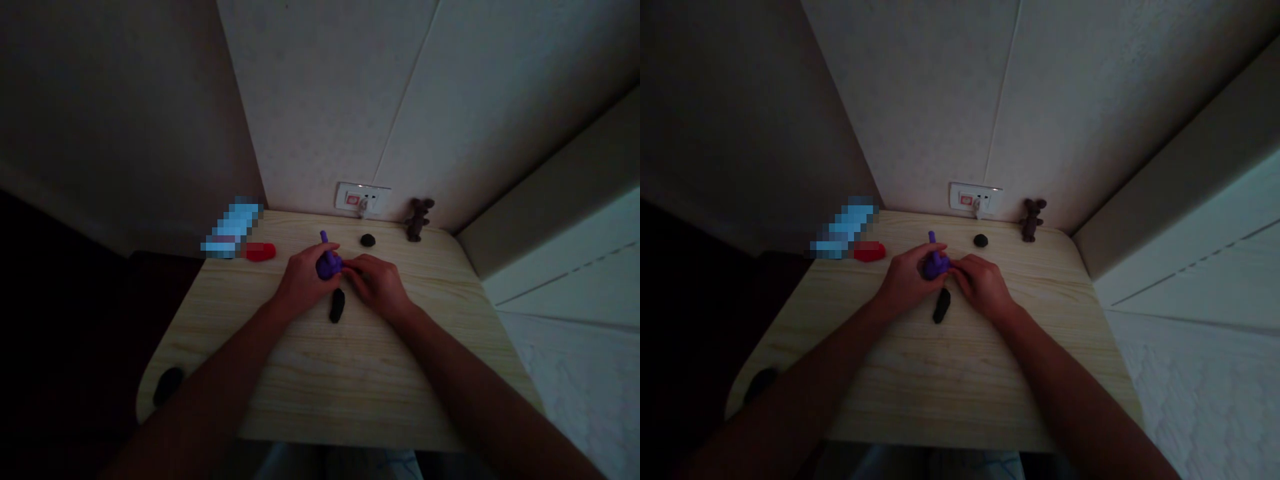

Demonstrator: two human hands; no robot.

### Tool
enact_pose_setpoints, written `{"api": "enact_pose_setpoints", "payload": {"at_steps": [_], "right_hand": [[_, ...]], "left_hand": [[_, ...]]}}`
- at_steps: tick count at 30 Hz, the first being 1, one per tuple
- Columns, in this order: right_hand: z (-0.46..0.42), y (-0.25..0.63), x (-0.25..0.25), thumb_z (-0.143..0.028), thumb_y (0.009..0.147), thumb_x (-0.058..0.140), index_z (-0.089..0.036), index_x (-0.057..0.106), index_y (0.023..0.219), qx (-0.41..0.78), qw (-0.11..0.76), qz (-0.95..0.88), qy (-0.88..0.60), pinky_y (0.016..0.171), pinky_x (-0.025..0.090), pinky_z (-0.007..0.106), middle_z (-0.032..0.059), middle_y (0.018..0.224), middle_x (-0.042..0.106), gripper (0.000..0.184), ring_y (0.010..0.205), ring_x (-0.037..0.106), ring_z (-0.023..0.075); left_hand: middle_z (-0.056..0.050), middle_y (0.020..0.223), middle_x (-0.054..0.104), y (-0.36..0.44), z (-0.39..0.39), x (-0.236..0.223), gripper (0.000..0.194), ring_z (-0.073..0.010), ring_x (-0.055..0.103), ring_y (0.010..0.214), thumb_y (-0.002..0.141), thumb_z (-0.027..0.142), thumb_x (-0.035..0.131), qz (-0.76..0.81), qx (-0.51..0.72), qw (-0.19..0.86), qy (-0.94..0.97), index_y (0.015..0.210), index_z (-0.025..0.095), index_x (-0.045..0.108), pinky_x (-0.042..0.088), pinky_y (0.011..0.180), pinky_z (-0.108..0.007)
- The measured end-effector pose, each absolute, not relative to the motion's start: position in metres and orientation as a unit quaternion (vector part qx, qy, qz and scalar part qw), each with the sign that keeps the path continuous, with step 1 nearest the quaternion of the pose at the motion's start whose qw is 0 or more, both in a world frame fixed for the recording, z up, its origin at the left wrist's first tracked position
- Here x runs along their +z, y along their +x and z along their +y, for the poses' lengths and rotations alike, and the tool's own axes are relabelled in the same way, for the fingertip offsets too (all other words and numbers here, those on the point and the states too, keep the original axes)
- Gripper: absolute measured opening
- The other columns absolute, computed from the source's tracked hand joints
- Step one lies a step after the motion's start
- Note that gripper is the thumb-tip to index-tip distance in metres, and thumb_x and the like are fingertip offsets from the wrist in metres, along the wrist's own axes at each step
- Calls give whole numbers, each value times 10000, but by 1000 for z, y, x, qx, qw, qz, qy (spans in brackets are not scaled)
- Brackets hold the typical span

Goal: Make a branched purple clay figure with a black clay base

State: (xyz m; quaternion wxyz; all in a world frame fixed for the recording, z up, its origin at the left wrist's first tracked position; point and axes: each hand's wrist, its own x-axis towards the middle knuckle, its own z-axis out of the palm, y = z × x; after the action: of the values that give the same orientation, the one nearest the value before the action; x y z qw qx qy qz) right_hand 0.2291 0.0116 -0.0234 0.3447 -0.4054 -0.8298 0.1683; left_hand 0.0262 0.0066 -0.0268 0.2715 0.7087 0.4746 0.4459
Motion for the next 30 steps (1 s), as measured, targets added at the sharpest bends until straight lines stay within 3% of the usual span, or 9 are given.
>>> {"api": "enact_pose_setpoints", "payload": {"at_steps": [6,11,18,22,25,30], "right_hand": [[14,226,-25,-270,991,592,-196,773,969,171,347,-821,-421,770,557,349,91,878,769,197,784,701,220],[17,227,-26,-363,986,600,-193,734,916,260,362,-760,-473,658,517,314,63,795,736,228,684,642,190],[19,235,-24,-469,829,824,-202,819,1039,414,419,-664,-461,788,608,370,97,988,838,339,834,760,240],[21,237,-21,-492,788,850,-207,857,932,435,401,-641,-489,676,595,338,80,888,842,319,720,739,220],[22,237,-20,-538,797,825,-181,849,855,444,378,-640,-500,523,496,277,48,701,777,362,555,632,160],[23,235,-24,-579,817,790,-174,774,765,473,369,-645,-474,515,462,270,27,639,708,409,530,583,141]], "left_hand": [[-106,1164,801,27,6,-28,546,-256,778,1054,733,107,787,465,455,303,696,1265,196,706,637,963,-425],[-100,1193,791,35,7,-31,505,-259,771,1082,751,115,791,466,479,284,687,1239,211,706,632,974,-433],[-97,1200,775,38,8,-26,494,-253,746,1119,782,134,810,444,481,232,720,1254,196,675,595,1027,-432],[-81,1196,764,36,6,-24,497,-226,736,1116,800,94,788,425,457,197,756,1270,195,663,587,1021,-392],[-74,1223,758,36,6,-24,482,-221,730,1145,819,82,766,424,451,183,763,1272,208,660,583,1029,-382],[-73,1218,771,37,5,-23,466,-228,740,1133,811,90,771,436,445,174,762,1250,213,673,594,1023,-393]]}}
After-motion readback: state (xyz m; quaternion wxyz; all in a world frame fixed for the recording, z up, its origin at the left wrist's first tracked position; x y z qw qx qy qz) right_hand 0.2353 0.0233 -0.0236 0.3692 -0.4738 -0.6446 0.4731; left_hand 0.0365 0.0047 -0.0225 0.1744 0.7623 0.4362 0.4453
